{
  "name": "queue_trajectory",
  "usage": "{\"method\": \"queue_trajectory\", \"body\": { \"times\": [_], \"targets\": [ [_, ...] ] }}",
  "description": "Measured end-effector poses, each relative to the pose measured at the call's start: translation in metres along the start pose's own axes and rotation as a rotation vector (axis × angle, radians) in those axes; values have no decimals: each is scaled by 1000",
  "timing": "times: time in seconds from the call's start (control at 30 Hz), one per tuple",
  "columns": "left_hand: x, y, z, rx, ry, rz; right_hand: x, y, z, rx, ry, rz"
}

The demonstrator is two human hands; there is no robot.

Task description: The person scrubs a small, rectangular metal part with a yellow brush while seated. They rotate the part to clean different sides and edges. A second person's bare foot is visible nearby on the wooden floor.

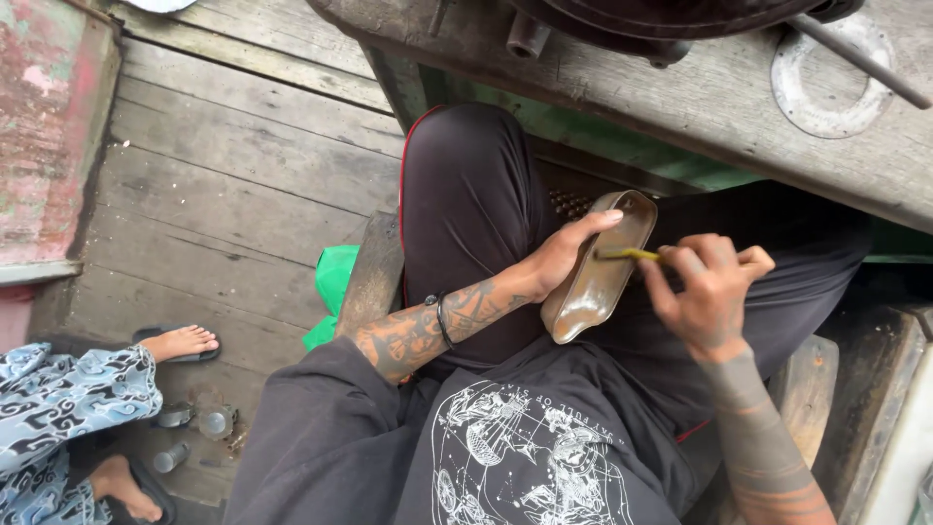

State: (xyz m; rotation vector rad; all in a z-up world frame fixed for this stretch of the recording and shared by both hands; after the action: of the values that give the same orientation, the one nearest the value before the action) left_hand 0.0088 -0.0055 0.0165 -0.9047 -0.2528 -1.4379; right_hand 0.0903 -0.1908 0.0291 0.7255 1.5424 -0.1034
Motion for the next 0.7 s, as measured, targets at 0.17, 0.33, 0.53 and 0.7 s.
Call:
{"method": "queue_trajectory", "body": {
  "times": [0.17,0.33,0.53,0.7],
  "targets": [
    [-20,19,-26,41,63,-7,7,-3,-28,-48,36,0],
    [-5,7,-3,87,95,-55,-3,3,-12,45,3,-2],
    [11,-6,7,67,-37,13,-4,8,-12,-8,51,-18],
    [-14,10,-14,143,108,-21,16,-12,-16,-6,151,-82]
  ]
}}
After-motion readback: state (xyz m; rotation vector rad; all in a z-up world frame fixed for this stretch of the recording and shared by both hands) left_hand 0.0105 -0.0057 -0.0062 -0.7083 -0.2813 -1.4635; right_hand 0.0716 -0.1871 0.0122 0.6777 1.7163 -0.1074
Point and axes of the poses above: each hand's wrist, its own y-axis towards the middle knuckle, its own x-axis out of the palm, z = x × y, the point moved 2 cm from there along y, towards the middle knuckle, and after that the axes turned 7 degrees about -z, right-handed, at the moved point
